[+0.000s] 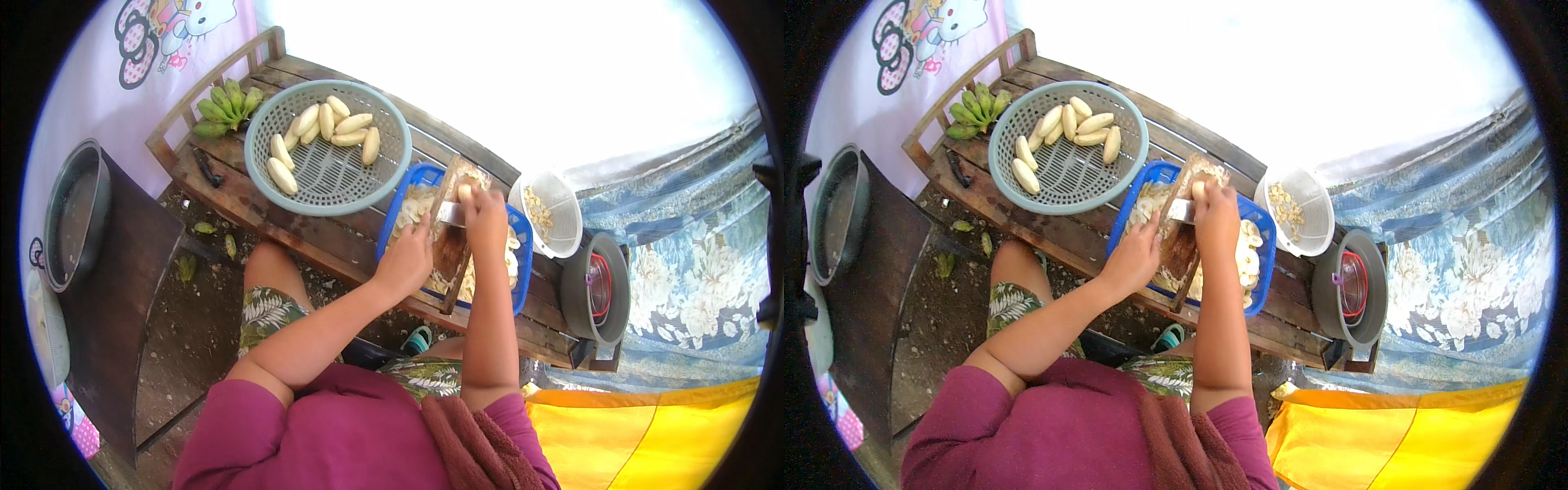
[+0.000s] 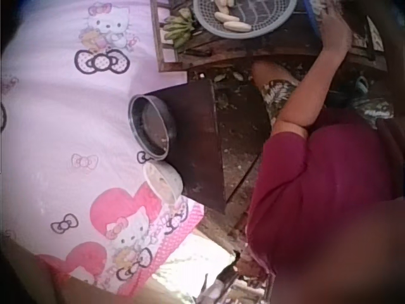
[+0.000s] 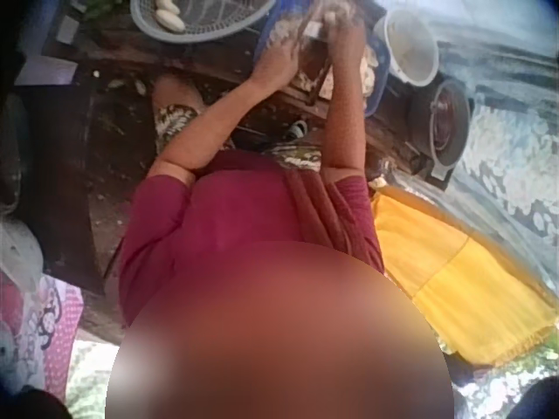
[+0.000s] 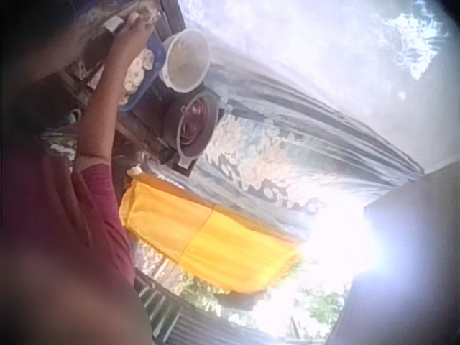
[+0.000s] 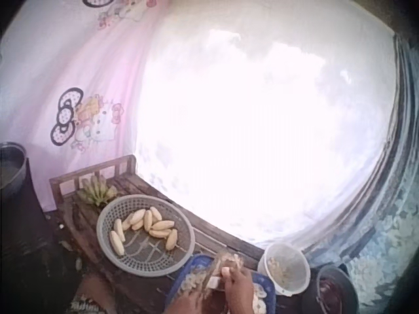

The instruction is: The person sits at a low wooden table and repeatedly slices peeled bananas using a manual slicer, collecting the slices in a blue basket. They pick up bananas from a green basket, slice them, and place the slices into the basket, continuing the process throughout the clip.

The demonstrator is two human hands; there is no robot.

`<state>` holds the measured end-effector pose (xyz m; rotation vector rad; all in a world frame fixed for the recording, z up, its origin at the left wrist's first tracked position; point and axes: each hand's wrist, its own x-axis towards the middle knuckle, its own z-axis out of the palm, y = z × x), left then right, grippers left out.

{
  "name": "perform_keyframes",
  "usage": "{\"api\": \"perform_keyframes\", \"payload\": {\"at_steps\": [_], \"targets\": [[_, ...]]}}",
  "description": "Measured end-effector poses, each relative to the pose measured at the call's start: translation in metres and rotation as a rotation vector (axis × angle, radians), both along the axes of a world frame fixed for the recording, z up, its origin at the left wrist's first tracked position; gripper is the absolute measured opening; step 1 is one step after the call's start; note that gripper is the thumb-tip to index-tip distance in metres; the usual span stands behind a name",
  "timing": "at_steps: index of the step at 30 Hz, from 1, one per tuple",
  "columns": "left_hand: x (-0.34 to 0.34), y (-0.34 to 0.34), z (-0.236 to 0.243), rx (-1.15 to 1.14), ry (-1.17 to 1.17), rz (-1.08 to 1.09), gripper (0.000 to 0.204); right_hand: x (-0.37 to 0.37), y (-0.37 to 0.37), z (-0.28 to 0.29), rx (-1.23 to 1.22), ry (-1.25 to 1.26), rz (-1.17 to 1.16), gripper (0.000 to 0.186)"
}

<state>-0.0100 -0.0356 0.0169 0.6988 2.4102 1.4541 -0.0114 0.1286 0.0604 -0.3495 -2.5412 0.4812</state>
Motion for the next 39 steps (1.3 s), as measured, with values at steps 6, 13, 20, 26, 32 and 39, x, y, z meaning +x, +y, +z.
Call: {"api": "perform_keyframes", "payload": {"at_steps": [6,13,20,26,32,39], "targets": [[0.0,0.001,-0.002,0.038,-0.047,0.01,0.051,0.106,-0.069,-0.003,-0.106,-0.158,-0.02,0.026],[0.0,0.002,-0.008,0.021,0.035,-0.002,0.051,-0.017,0.005,-0.006,0.048,0.017,-0.05,0.02],[0.001,-0.001,-0.005,0.064,-0.007,0.006,0.05,0.088,-0.057,-0.003,-0.102,-0.099,-0.047,0.022],[-0.001,0.004,-0.015,0.064,0.049,-0.008,0.05,0.038,-0.024,-0.013,-0.017,0.002,-0.041,0.019],[-0.002,0.001,-0.002,0.035,-0.003,-0.004,0.05,0.003,-0.009,0.004,0.018,0.057,-0.064,0.018],[0.0,0.0,-0.014,0.079,0.043,-0.008,0.05,0.103,-0.059,-0.015,0.09,-0.018,-0.025,0.015]]}}
